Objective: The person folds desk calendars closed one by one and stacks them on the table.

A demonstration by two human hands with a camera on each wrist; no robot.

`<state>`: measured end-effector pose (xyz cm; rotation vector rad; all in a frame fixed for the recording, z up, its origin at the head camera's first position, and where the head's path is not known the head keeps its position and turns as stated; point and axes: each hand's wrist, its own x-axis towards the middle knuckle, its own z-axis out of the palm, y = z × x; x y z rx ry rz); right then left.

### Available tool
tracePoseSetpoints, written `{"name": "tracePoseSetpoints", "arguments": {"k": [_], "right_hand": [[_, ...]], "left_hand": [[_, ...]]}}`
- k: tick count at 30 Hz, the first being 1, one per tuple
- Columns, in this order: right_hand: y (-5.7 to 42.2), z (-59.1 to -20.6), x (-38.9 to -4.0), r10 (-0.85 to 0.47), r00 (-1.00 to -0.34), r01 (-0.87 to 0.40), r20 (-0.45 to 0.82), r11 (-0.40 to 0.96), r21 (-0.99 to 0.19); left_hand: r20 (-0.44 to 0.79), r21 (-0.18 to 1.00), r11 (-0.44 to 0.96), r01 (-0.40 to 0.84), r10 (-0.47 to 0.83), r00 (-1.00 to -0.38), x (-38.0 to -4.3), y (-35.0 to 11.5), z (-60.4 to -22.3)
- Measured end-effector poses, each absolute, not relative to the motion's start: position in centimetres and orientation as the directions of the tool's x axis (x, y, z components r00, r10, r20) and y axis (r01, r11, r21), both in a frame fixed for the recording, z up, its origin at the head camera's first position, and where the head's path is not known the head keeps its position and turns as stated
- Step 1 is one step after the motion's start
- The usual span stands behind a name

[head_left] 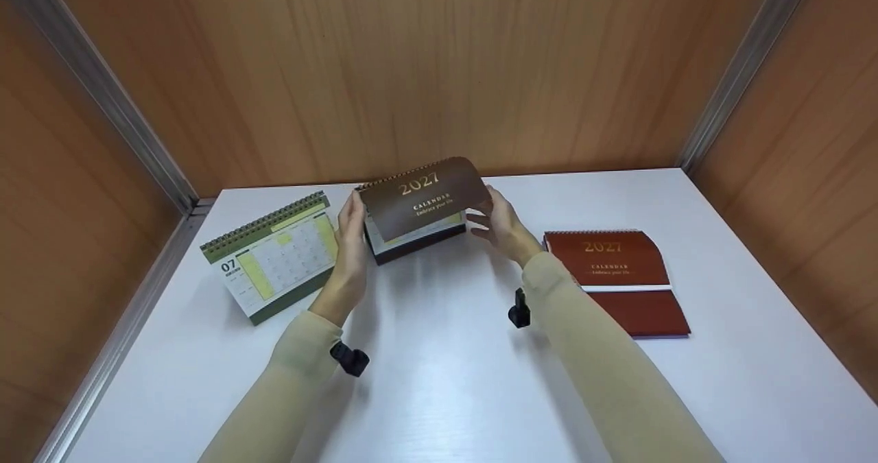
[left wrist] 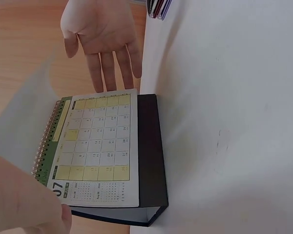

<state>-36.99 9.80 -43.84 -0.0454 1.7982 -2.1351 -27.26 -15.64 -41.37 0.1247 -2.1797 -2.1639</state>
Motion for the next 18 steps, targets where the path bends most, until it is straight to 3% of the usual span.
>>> {"name": "tracePoseSetpoints", "arguments": {"k": [9, 18], "right_hand": [[10.6, -44.2, -36.9, -0.330, -0.923, 0.235, -0.197, -0.080, -0.969], [9.3, -43.7, -36.8, -0.275, -0.951, 0.080, -0.145, 0.234, -0.969]], "left_hand": [[0.030, 1.000, -0.004, 0.030, -0.111, -0.993, -27.6, -15.1, -42.7], [0.026, 0.995, 0.094, 0.013, -0.143, -0.989, -28.0, -15.4, -43.6]]}}
